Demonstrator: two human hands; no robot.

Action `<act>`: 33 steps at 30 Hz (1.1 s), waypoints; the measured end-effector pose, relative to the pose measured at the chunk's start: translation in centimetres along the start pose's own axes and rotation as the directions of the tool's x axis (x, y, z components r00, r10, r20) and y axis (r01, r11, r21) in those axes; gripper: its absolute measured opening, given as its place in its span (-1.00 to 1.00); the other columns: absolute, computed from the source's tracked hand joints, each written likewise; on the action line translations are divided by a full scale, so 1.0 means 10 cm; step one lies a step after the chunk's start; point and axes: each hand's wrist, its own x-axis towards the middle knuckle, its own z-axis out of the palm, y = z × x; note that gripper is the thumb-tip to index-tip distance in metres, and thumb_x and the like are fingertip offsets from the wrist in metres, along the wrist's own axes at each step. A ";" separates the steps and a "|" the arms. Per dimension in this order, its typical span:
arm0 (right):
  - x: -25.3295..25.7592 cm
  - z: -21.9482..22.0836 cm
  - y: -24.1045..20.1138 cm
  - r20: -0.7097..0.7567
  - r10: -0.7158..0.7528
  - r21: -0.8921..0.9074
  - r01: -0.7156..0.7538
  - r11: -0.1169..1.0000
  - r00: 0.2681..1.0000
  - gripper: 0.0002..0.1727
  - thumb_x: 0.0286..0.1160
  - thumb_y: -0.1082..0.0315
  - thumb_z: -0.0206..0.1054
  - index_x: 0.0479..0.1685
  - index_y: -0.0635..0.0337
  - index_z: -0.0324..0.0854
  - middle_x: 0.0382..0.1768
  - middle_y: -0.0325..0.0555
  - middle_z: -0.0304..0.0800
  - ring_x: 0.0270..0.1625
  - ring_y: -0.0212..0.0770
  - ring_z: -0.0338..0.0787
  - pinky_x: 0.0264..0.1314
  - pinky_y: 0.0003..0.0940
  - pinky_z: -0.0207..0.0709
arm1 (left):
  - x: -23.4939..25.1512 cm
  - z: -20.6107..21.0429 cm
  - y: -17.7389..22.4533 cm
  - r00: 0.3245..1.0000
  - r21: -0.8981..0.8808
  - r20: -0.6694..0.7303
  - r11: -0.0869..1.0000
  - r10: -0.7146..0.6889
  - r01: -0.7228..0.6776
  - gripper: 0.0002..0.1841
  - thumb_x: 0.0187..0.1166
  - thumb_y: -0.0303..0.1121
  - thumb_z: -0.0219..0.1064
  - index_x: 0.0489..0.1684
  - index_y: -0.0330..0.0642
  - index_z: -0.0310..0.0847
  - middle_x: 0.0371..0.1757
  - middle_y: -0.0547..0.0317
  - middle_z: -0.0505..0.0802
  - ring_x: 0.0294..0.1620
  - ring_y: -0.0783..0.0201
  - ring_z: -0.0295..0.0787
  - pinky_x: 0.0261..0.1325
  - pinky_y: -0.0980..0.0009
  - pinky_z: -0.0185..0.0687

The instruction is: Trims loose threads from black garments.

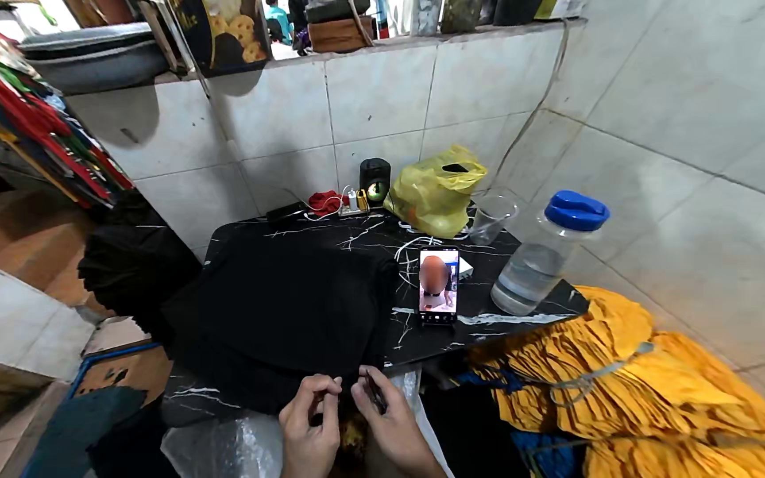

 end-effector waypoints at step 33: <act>0.07 0.15 -0.07 -0.016 -0.046 0.188 0.048 0.981 0.999 -0.84 0.64 0.29 0.34 -0.25 0.18 0.67 -0.42 -0.28 0.76 -0.39 -0.47 0.72 -0.27 -0.55 0.63 | 0.04 -0.12 0.01 0.992 0.180 0.108 0.980 0.071 -0.090 -0.82 0.52 -0.55 0.35 -0.02 -0.21 0.80 -0.05 0.21 0.90 -0.08 0.49 0.85 -0.10 0.61 0.84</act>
